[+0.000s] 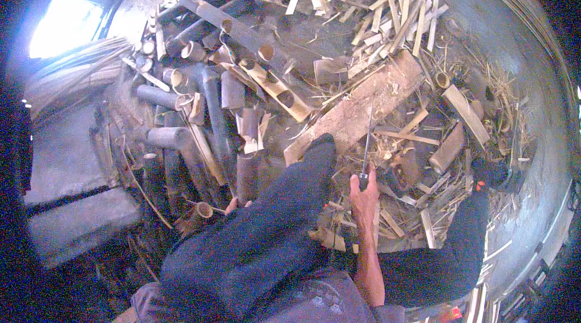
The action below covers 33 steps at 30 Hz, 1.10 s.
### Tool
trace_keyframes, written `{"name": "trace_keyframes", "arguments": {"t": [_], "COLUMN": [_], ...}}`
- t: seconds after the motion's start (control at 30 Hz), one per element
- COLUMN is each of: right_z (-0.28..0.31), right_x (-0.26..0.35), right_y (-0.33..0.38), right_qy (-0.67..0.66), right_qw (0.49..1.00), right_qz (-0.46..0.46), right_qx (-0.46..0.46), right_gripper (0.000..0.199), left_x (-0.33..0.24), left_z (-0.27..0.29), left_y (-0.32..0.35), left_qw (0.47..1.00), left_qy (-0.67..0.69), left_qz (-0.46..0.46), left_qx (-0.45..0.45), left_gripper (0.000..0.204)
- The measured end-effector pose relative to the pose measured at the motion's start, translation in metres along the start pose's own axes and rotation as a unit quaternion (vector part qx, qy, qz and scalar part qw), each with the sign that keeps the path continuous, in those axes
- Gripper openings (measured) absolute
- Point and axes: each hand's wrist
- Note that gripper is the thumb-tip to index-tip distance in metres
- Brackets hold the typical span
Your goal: The person sits on the floor and uses a knife to split bamboo pieces into thin strips. They repeatedly pick up bamboo segments, split them, and set the resulting strips aside.
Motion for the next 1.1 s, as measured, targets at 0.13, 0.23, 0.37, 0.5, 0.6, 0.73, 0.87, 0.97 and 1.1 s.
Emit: {"name": "trace_keyframes", "arguments": {"t": [0.13, 0.23, 0.37, 0.5, 0.6, 0.73, 0.87, 0.97, 1.1], "right_z": [-0.014, -0.009, 0.002, 0.023, 0.044, 0.064, 0.049, 0.043, 0.041], "right_x": [-0.012, -0.003, 0.02, 0.056, 0.103, 0.163, 0.162, 0.162, 0.161], "right_y": [-0.004, -0.002, 0.003, 0.017, 0.035, 0.038, 0.019, 0.017, 0.016], "right_qy": [-0.031, -0.012, -0.03, -0.059, -0.078, -0.053, -0.096, -0.244, -0.376], "right_qw": [0.998, 0.997, 0.996, 0.984, 0.971, 0.982, 0.982, 0.955, 0.912], "right_qz": [0.058, 0.073, 0.086, 0.167, 0.226, 0.168, 0.15, 0.092, 0.041], "right_qx": [-0.004, -0.007, -0.011, -0.009, 0.026, 0.068, 0.065, 0.144, 0.16], "right_gripper": [0.051, 0.052, 0.054, 0.04, 0.039, 0.039, 0.031, 0.031, 0.031], "left_x": [-0.112, -0.177, -0.249, -0.267, -0.243, -0.239, -0.234, -0.226, -0.238], "left_z": [0.004, -0.018, -0.064, -0.134, -0.176, -0.201, -0.197, -0.201, -0.201], "left_y": [-0.013, -0.072, -0.153, -0.191, -0.205, -0.178, -0.162, -0.163, -0.166], "left_qw": [0.999, 0.973, 0.952, 0.902, 0.912, 0.907, 0.897, 0.892, 0.886], "left_qy": [0.043, 0.162, 0.176, 0.299, 0.172, 0.147, 0.076, 0.133, 0.106], "left_qz": [-0.001, -0.139, -0.153, -0.224, -0.347, -0.349, -0.406, -0.404, -0.426], "left_qx": [0.015, 0.086, 0.197, 0.216, 0.134, 0.187, 0.16, 0.151, 0.151], "left_gripper": [0.037, 0.044, 0.038, 0.031, 0.028, 0.029, 0.028, 0.031, 0.032]}}
Point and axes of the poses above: each hand's wrist, its own y-axis away from the middle knuckle, its own z-axis out of the back of the hand, x = y × z, and after that the axes turned 8 degrees about x, right-handed
